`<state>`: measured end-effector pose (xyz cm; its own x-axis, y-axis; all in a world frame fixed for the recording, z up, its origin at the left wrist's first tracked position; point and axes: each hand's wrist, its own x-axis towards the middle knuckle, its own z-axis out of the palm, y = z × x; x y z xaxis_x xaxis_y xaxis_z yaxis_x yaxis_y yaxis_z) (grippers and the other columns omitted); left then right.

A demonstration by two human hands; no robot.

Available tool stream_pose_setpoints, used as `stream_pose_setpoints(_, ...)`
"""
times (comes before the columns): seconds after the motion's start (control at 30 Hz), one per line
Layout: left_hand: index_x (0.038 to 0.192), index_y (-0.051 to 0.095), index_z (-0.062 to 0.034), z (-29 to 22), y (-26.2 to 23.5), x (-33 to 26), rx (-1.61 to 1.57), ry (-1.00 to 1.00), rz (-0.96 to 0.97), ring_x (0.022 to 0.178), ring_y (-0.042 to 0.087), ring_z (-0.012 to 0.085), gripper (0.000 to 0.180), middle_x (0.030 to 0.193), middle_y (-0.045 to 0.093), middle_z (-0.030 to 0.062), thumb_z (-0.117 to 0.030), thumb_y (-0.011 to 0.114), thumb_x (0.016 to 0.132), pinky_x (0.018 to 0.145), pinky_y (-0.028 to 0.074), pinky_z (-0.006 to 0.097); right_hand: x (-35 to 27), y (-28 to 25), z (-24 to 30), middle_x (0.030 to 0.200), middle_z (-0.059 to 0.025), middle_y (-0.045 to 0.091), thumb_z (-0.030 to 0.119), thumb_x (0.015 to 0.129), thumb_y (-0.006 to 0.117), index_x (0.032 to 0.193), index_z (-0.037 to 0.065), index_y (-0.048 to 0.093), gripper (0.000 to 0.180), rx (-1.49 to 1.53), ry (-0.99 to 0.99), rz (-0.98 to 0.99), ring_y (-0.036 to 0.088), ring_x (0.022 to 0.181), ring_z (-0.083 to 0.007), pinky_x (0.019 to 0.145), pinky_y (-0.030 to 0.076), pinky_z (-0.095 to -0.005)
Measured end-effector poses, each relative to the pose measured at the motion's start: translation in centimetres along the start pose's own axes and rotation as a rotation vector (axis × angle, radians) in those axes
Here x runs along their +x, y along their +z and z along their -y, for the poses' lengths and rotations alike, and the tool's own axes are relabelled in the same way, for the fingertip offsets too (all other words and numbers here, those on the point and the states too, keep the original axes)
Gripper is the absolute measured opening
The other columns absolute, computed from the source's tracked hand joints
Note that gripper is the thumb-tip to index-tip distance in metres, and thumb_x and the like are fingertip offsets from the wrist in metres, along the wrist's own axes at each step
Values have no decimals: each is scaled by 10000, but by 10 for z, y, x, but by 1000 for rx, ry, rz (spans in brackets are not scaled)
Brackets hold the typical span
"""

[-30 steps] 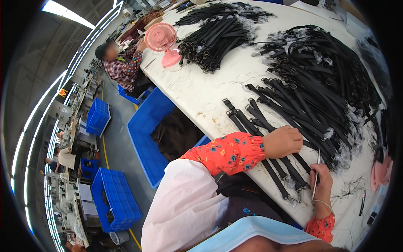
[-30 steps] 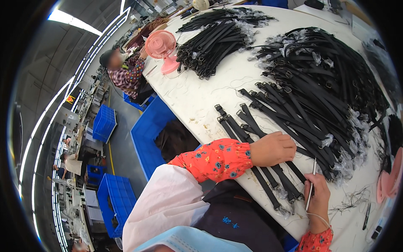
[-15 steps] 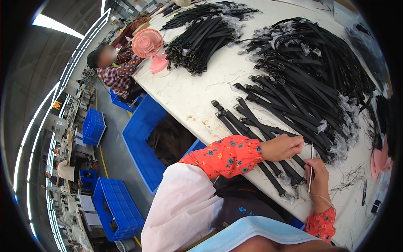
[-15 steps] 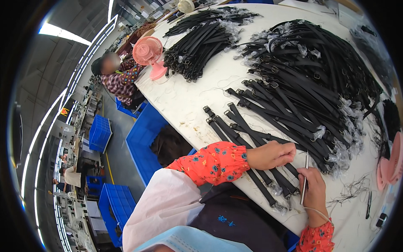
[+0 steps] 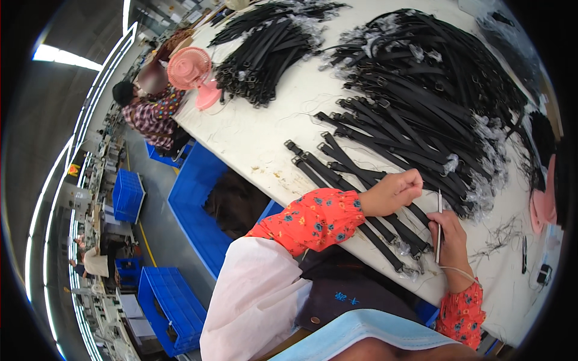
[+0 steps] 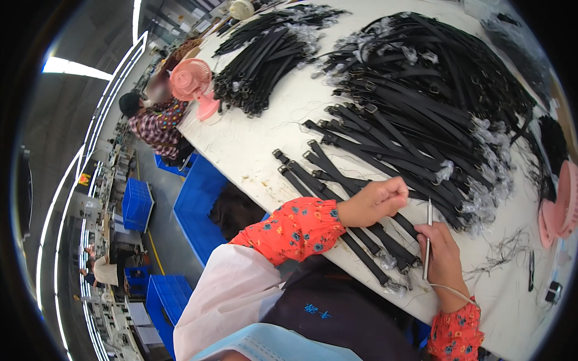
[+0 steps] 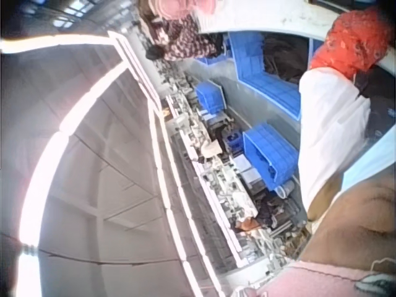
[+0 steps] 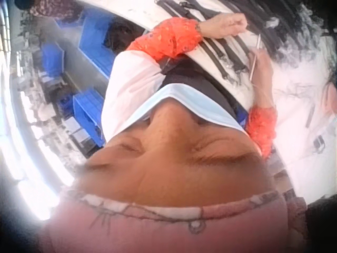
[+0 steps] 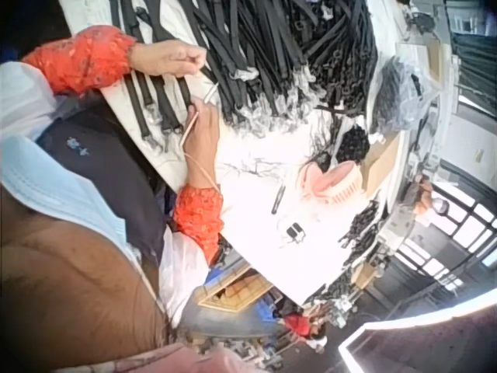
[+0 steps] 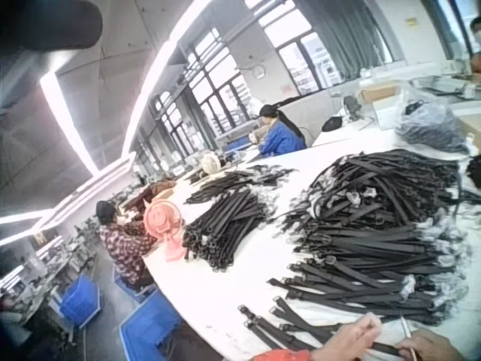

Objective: The person uses a metal tool to attach metal hardware to the ends of black leather belts. They work on a white table in a factory setting, handling the belts one by one and placing the finished items into a pile.

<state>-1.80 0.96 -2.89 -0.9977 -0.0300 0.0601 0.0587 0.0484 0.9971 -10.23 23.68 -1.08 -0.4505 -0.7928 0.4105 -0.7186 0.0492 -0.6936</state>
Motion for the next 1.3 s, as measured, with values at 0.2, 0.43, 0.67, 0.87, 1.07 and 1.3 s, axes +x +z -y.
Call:
stream_pose_setpoints(0.2,1064,520,-96,9,-5,0,-228,-64,-36,691,425,26,140,802,460,-70,-224,575,1074,617,370,208,0,-5,-1,959,-148,613,-27,939,652,1158,76,642,242,15,26,51,626,828,-356,716,519,-398)
stream_pose_setpoints(0.43,986,635,-21,-20,-20,3,-79,-107,-90,685,585,76,65,921,724,83,-77,632,1020,651,485,220,-5,-8,-17,976,-140,639,88,908,725,1171,76,633,279,-1,-16,83,645,871,-359,738,537,-425)
stream_pose_setpoints(0.67,933,728,-7,-60,-52,-19,1013,138,173,740,666,272,62,849,698,116,-62,725,906,691,533,351,-6,-5,-19,949,-122,641,46,885,708,1148,73,645,272,-35,-67,83,649,876,-347,751,543,-425)
stream_pose_setpoints(0.87,978,605,-29,-77,-59,-22,637,87,275,995,702,254,93,1003,741,136,-115,608,1013,831,527,402,-4,-7,-16,911,-102,625,6,874,683,1125,80,653,264,-51,-51,91,648,848,-332,720,534,-422)
stream_pose_setpoints(1.07,1091,409,-124,-37,-1,-16,-416,-41,150,809,612,119,106,876,678,80,-222,412,1133,678,438,279,-6,-6,-13,915,-82,615,14,872,670,1111,109,649,258,-62,11,43,656,729,-301,627,531,-399)
stream_pose_setpoints(1.3,1079,461,-137,-24,2,-4,-295,-122,69,539,289,54,113,632,354,-67,-236,507,1106,557,304,256,-13,-5,-11,940,-80,606,37,884,663,1128,119,625,261,-204,3,93,642,649,-307,571,536,-398)
